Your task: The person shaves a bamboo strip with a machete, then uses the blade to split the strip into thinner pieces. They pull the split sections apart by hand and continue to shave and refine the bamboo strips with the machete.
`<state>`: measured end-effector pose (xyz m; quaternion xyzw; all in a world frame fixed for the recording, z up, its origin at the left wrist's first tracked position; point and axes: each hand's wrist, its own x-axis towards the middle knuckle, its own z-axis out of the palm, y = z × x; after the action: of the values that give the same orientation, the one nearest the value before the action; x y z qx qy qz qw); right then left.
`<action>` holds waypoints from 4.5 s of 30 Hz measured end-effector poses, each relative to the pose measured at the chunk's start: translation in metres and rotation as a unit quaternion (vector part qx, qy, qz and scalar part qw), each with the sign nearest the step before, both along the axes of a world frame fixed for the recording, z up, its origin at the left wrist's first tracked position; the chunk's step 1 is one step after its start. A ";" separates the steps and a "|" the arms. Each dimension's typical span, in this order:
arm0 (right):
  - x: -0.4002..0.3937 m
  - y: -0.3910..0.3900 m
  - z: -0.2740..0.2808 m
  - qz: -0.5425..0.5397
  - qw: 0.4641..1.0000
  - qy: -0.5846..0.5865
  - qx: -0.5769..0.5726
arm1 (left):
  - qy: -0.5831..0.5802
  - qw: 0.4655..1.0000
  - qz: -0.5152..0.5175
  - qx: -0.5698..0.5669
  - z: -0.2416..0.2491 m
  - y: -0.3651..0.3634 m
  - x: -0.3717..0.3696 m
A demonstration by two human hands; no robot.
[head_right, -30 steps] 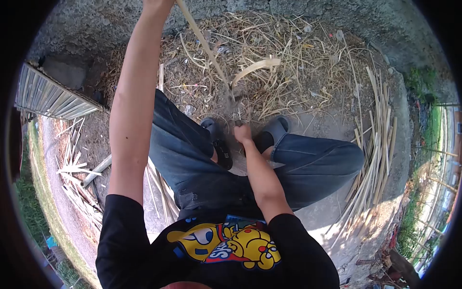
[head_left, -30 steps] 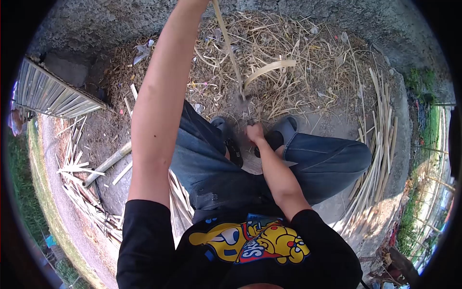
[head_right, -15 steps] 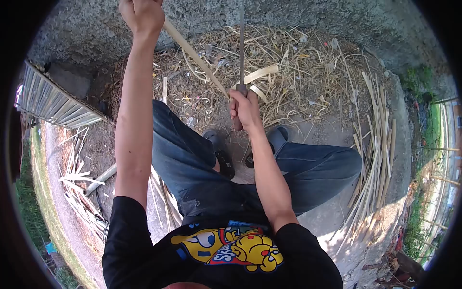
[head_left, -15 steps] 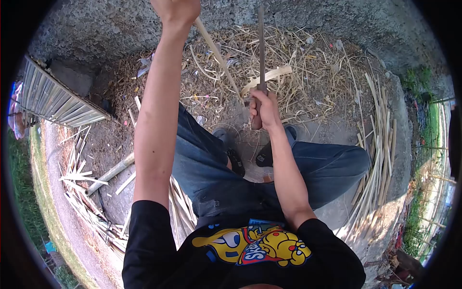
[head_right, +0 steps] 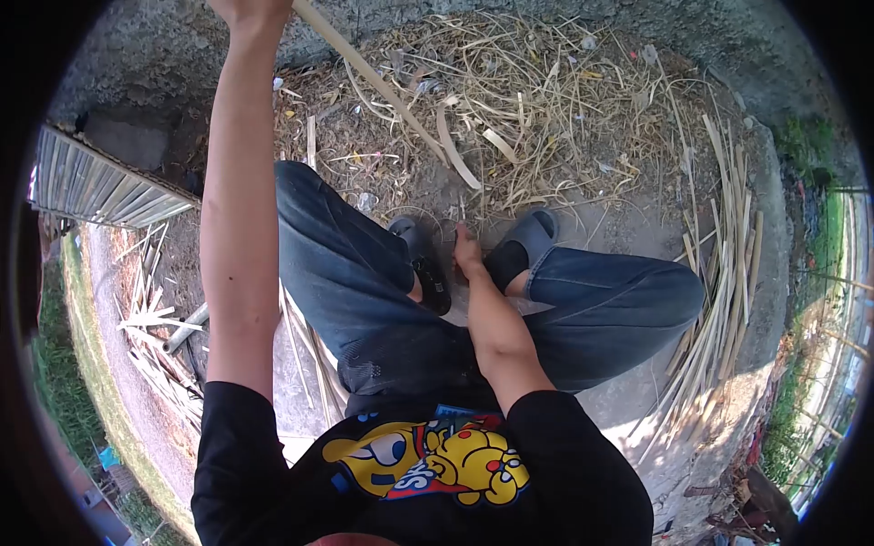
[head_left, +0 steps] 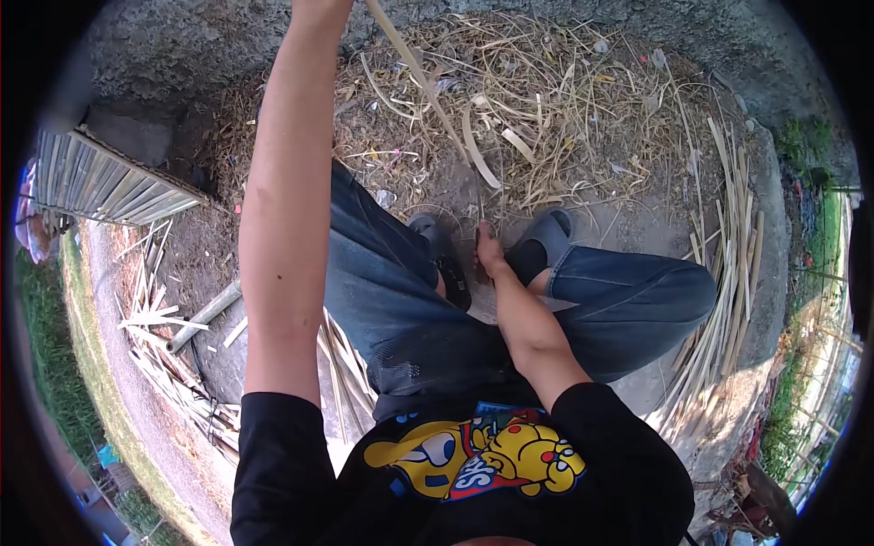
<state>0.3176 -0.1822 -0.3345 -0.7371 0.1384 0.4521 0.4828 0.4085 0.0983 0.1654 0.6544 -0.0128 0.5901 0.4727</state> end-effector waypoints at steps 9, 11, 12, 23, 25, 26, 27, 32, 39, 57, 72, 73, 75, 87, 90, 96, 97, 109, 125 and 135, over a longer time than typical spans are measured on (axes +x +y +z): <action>0.034 0.008 0.081 -0.133 0.936 0.237 0.223 | -0.039 0.996 -0.078 0.001 -0.013 0.040 -0.040; 0.041 0.015 0.104 -0.217 0.863 0.312 0.334 | -0.032 0.997 -0.075 -0.016 -0.008 0.034 -0.052; 0.044 0.018 0.116 -0.217 0.861 0.309 0.340 | -0.021 0.997 -0.071 -0.038 -0.005 0.029 -0.058; 0.031 0.015 0.266 -0.233 0.569 0.422 0.666 | 0.008 0.989 0.009 -0.147 -0.085 0.028 -0.142; 0.030 0.012 0.283 -0.213 0.581 0.403 0.675 | 0.098 0.973 0.092 -0.188 -0.152 0.013 -0.140; 0.031 0.010 0.287 -0.201 0.593 0.379 0.682 | 0.103 0.968 0.109 -0.201 -0.184 0.001 -0.136; 0.032 0.008 0.289 -0.196 0.600 0.363 0.685 | 0.148 0.950 0.136 -0.238 -0.204 -0.023 -0.134; 0.034 -0.011 0.298 -0.195 0.664 0.279 0.666 | 0.220 0.914 0.239 -0.243 -0.298 -0.061 -0.125; 0.033 -0.034 0.294 -0.208 0.783 0.118 0.575 | 0.116 0.964 0.029 -0.236 -0.195 -0.060 -0.113; 0.081 0.033 0.359 -0.245 0.728 -0.210 0.605 | 0.429 0.858 -0.197 -0.201 -0.081 -0.148 -0.242; 0.058 0.042 0.349 0.120 0.879 -0.432 0.162 | 0.665 0.732 -0.109 -0.105 -0.134 -0.077 -0.342; 0.041 0.045 0.346 0.121 0.829 -0.524 0.153 | 0.637 0.739 -0.148 -0.161 -0.136 -0.082 -0.341; 0.015 0.048 0.344 0.227 0.789 -0.557 0.129 | 0.644 0.743 -0.121 -0.139 -0.135 -0.089 -0.334; 0.083 0.070 0.334 0.376 0.741 -0.554 -0.045 | 0.629 0.762 -0.018 -0.154 -0.147 -0.112 -0.394; 0.096 0.061 0.339 0.378 0.760 -0.526 -0.051 | 0.629 0.764 -0.005 -0.144 -0.146 -0.123 -0.395; 0.007 0.041 0.351 0.511 0.621 -0.594 0.015 | 0.589 0.793 -0.015 -0.154 -0.150 -0.122 -0.351; 0.017 0.043 0.353 0.501 0.624 -0.600 0.025 | 0.579 0.799 -0.017 -0.160 -0.148 -0.125 -0.351; 0.007 0.038 0.375 0.483 0.601 -0.634 0.066 | 0.570 0.814 0.010 -0.111 -0.119 -0.126 -0.312; 0.341 -0.048 0.400 -0.041 0.849 -0.513 -0.121 | 0.642 0.753 0.081 -0.120 -0.108 -0.115 -0.451; 0.083 0.012 0.380 0.335 0.791 -0.511 0.033 | 0.592 0.796 0.035 -0.117 -0.158 -0.100 -0.356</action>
<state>0.4006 -0.1698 0.0452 -0.8443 -0.3995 0.1470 0.3255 0.0528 -0.0012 0.0074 0.8159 0.3614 0.1002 0.4399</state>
